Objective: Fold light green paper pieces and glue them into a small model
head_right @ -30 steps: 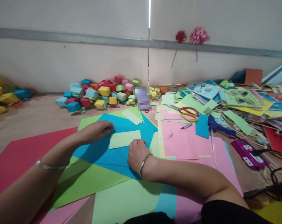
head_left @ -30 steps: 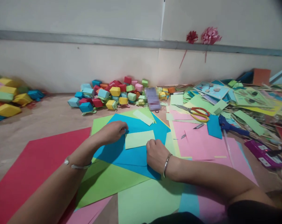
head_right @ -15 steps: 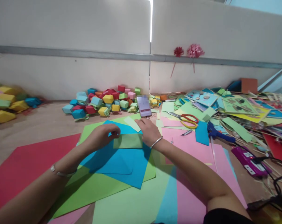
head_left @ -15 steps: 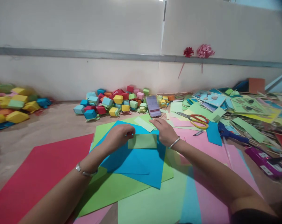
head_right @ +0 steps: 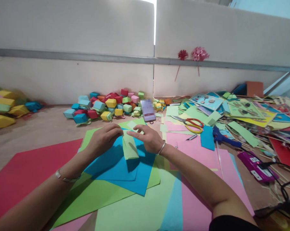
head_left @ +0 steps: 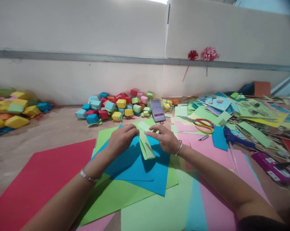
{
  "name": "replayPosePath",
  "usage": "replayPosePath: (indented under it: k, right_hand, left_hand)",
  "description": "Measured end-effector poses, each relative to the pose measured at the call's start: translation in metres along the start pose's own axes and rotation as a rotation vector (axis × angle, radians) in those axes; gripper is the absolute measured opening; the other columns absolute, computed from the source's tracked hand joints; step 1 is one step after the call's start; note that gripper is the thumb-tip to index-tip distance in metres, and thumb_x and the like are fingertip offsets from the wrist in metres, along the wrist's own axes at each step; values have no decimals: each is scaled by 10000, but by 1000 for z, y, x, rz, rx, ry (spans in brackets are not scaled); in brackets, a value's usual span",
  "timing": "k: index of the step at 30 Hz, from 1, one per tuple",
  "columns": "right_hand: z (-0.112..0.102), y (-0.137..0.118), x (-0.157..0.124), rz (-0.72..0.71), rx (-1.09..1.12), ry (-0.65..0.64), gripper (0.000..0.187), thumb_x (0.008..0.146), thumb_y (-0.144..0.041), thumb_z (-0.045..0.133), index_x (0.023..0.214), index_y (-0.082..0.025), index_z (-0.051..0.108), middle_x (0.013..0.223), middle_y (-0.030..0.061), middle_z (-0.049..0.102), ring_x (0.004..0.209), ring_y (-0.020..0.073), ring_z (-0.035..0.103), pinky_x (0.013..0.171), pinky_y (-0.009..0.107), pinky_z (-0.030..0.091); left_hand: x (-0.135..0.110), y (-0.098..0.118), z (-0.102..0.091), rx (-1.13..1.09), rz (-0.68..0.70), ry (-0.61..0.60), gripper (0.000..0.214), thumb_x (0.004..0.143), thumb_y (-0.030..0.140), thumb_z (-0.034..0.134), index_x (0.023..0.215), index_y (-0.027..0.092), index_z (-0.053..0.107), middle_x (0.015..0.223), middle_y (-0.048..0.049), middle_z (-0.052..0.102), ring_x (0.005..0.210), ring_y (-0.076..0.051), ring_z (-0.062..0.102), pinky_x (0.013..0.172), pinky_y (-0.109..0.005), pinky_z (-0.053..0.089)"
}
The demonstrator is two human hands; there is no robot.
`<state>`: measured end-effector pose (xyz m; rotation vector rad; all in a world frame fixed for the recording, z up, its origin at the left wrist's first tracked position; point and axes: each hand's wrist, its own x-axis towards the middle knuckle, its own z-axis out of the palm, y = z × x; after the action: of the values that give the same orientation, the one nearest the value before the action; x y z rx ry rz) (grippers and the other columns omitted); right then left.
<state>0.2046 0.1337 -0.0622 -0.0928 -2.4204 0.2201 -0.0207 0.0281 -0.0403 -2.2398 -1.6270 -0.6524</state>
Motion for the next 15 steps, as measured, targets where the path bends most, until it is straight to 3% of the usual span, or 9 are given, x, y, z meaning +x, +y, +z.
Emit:
replayPosePath:
  k: [6,10,15]
  right_hand:
    - [-1,-16,0,-164,-317,-67,386,962,-77,467,1236,-282,645,1227,89,600,1081,176,564,831,296,512]
    - [1,-16,0,-362,-390,14,203,985,-164,508,1057,-208,693,1129,71,667,1011,167,593,792,297,479]
    - [6,-10,-3,-285,-383,13,209,1004,-179,478,968,-182,684,948,55,699,859,143,598,720,287,421]
  left_hand:
    - [1,1,0,8,33,-22,316,975,171,405,849,186,694,856,-81,684,772,-193,594,683,-285,422]
    - [0,0,2,8,62,-34,309,951,130,415,863,185,706,849,-80,687,755,-194,597,661,-285,413]
    - [-2,-2,8,8,59,-36,337,947,116,399,873,194,718,884,-84,710,791,-201,617,681,-294,426]
